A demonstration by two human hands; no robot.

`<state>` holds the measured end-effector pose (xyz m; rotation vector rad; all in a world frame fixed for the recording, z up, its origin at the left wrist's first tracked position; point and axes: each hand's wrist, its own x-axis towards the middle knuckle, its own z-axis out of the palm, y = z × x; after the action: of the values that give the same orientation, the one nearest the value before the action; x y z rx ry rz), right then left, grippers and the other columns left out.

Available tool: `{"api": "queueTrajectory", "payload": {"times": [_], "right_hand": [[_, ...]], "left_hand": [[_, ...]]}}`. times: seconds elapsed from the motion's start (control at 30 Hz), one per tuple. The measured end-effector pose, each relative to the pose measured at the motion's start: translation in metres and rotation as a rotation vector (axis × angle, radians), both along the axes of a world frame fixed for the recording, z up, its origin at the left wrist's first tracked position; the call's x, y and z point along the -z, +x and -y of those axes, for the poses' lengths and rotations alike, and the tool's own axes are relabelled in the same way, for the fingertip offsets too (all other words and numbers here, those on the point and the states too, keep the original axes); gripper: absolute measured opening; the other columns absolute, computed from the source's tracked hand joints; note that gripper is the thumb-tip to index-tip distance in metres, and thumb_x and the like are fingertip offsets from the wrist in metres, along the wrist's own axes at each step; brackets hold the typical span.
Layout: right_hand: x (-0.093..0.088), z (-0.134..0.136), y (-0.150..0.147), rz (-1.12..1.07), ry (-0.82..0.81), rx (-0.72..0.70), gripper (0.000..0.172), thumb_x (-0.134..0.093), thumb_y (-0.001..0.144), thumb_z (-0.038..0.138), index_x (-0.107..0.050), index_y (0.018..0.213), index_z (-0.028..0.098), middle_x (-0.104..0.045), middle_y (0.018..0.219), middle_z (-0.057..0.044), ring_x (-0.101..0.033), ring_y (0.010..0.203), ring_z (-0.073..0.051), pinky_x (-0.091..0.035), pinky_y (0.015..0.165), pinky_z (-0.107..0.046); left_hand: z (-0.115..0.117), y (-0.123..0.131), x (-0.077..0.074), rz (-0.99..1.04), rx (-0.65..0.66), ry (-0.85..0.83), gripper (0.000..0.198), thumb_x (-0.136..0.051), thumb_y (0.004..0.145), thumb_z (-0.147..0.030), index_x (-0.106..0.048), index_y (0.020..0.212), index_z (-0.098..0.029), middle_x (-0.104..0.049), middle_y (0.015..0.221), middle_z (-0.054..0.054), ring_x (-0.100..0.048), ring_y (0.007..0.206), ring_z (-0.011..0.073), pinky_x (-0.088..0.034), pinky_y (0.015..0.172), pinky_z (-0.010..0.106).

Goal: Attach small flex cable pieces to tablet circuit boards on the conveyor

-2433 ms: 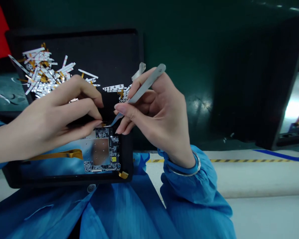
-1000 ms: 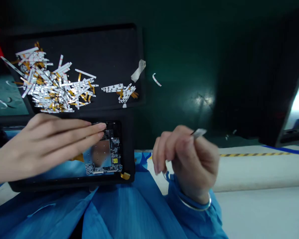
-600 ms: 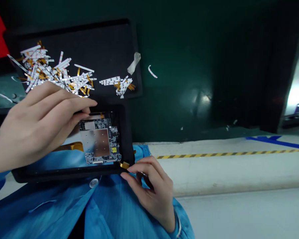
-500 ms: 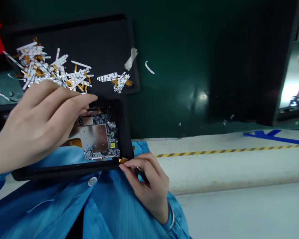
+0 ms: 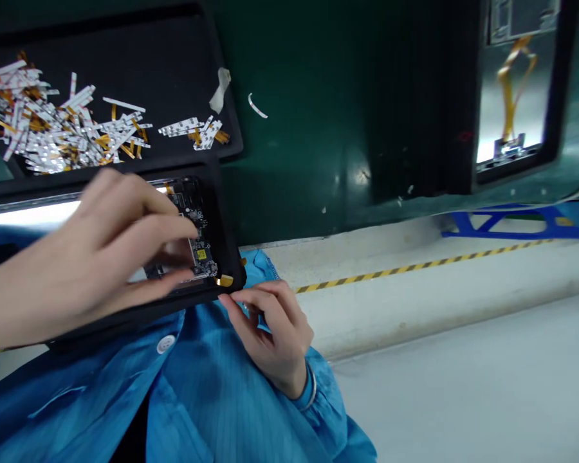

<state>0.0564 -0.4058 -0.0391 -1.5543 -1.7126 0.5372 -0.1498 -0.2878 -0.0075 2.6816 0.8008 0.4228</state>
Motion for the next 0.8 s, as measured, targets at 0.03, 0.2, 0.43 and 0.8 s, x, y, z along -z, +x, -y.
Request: {"api": "queueTrajectory", "payload": {"times": [0.03,0.2,0.43,0.8], "right_hand": [[-0.001,0.002,0.000,0.041,0.013,-0.005,0.013,-0.076,0.086,0.010,-0.066,0.090,0.018,-0.062,0.077,0.001,-0.057,0.058,-0.010,-0.048,0.048,-0.024],[-0.002,0.011,0.002,0.163,0.093,-0.045,0.016,-0.077,0.086,0.009,-0.072,0.099,0.015,-0.063,0.079,-0.001,-0.060,0.062,-0.011,-0.049,0.053,-0.026],[0.006,0.008,0.003,0.225,0.190,-0.095,0.022,-0.075,0.088,0.008,-0.072,0.109,0.014,-0.064,0.075,-0.001,-0.058,0.058,-0.011,-0.049,0.051,-0.026],[0.015,-0.004,-0.011,0.118,0.262,-0.009,0.022,-0.079,0.082,0.007,-0.072,0.099,0.018,-0.068,0.079,0.000,-0.060,0.060,-0.013,-0.054,0.051,-0.027]], "left_hand": [[0.004,0.005,0.002,0.008,0.027,-0.027,0.018,-0.046,0.100,-0.022,-0.056,0.107,-0.008,-0.053,0.102,0.013,-0.051,0.090,0.0269,-0.050,0.071,0.042],[0.008,0.016,0.012,-0.028,0.060,-0.133,0.006,-0.052,0.093,-0.013,-0.052,0.099,-0.014,-0.055,0.103,0.012,-0.052,0.089,0.0254,-0.047,0.070,0.039],[-0.009,-0.001,0.006,0.084,0.059,-0.323,0.005,-0.052,0.099,-0.019,-0.051,0.096,-0.015,-0.049,0.098,0.006,-0.046,0.084,0.0177,-0.046,0.071,0.034],[-0.005,-0.009,0.009,0.071,0.022,-0.255,0.013,-0.044,0.102,-0.020,-0.055,0.100,-0.014,-0.047,0.097,0.006,-0.043,0.084,0.0173,-0.042,0.076,0.035]]}}
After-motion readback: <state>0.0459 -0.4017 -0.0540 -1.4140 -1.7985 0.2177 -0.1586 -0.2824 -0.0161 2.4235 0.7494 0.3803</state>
